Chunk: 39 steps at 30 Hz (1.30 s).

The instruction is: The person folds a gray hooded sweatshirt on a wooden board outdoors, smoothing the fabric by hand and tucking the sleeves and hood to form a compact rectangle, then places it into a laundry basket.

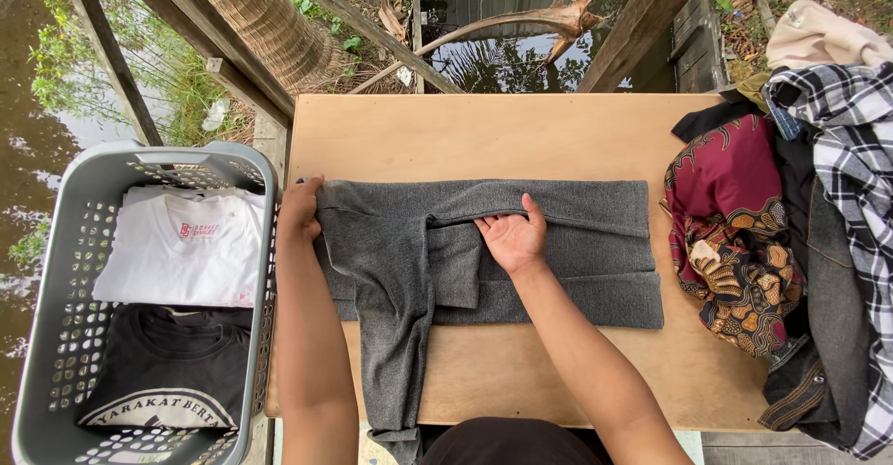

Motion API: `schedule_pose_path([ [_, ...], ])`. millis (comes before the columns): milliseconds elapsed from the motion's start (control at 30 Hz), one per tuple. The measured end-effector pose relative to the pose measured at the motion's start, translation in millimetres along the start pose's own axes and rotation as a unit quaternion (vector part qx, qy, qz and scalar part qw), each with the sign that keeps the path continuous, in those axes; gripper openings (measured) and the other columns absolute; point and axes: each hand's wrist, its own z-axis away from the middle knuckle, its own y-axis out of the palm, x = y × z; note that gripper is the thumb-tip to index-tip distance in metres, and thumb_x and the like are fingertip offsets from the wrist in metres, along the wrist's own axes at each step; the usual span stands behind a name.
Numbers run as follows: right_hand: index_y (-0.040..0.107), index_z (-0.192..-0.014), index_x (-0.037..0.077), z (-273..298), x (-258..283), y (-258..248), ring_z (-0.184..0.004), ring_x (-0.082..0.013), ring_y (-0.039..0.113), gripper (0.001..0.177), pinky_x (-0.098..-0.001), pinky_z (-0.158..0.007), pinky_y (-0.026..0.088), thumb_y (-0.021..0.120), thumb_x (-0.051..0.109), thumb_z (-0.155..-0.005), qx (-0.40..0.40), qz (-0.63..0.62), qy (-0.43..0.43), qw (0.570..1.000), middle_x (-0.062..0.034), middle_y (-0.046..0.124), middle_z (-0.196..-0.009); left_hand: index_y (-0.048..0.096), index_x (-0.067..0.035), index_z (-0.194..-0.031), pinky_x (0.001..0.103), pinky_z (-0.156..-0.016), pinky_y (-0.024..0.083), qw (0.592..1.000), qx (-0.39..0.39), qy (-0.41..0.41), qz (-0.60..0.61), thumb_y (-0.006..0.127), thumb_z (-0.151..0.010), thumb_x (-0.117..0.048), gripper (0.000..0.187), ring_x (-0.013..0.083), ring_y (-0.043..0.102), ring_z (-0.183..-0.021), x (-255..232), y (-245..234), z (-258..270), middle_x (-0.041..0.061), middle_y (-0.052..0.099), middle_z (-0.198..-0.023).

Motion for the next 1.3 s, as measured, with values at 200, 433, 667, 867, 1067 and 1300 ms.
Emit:
schedule_pose_path([
  [200,0.048,-0.144,0.001,-13.9,14.6,-11.2,-0.146,-0.0327,0.042,0.063,-0.0512,-0.126,0.02,0.054,0.045,-0.099,-0.02,-0.019,-0.038,0.999,-0.0151,0.052,-0.151,0.066,0.007,-0.116,0.038,-0.095,0.059,0.978,-0.031,0.067,0.195,0.06,-0.1,-0.011,0.026,0.0266,0.072,-0.103,13.5,-7.7,-25.8,0.016,0.072,-0.115],
  [433,0.047,-0.143,0.001,-16.8,48.5,-32.9,-0.148,-0.0345,0.04,0.054,-0.0526,-0.127,0.023,0.052,0.037,-0.102,-0.074,-0.047,-0.097,0.991,-0.0149,0.051,-0.152,0.062,0.01,-0.119,0.038,-0.096,0.057,0.974,-0.09,0.118,0.171,0.063,-0.097,-0.006,0.027,0.0286,0.07,-0.106,29.1,-3.3,-29.9,0.02,0.069,-0.119],
  [667,0.048,-0.143,0.001,6.8,104.6,-53.0,-0.147,-0.0332,0.043,0.055,-0.0525,-0.125,0.024,0.053,0.037,-0.101,-0.096,-0.041,-0.175,0.979,-0.0152,0.051,-0.153,0.057,0.009,-0.123,0.041,-0.093,0.061,0.972,-0.104,0.107,0.183,0.059,-0.096,-0.003,0.03,0.031,0.071,-0.104,18.4,5.3,-16.1,0.021,0.068,-0.116],
  [867,0.05,-0.139,0.003,19.6,170.1,-76.7,-0.144,-0.0327,0.048,0.052,-0.0528,-0.125,0.028,0.059,0.037,-0.1,-0.122,-0.08,-0.226,0.963,-0.0132,0.053,-0.15,0.058,0.012,-0.122,0.041,-0.092,0.061,0.971,-0.091,0.125,0.181,0.059,-0.098,-0.003,0.028,0.0309,0.071,-0.103,20.8,2.5,-19.2,0.021,0.068,-0.116],
  [1067,0.057,-0.133,0.009,26.7,192.7,-90.4,-0.14,-0.0315,0.051,0.047,-0.0556,-0.122,0.031,0.061,0.038,-0.096,-0.207,-0.022,-0.218,0.954,-0.0093,0.058,-0.143,0.057,0.011,-0.114,0.032,-0.085,0.056,0.97,-0.142,0.186,0.062,0.072,-0.091,-0.005,0.032,0.0241,0.067,-0.094,21.0,8.0,-13.3,0.018,0.068,-0.106],
  [1300,0.053,-0.126,0.002,30.3,218.3,-101.7,-0.127,-0.038,0.06,0.039,-0.0579,-0.111,0.046,0.063,0.015,-0.091,-0.293,0.172,-0.263,0.903,-0.018,0.057,-0.136,0.046,0.01,-0.127,0.036,-0.097,0.049,0.918,-0.145,0.325,-0.174,0.078,-0.086,-0.007,0.055,0.0262,0.061,-0.109,22.2,36.2,38.3,0.026,0.06,-0.123],
])
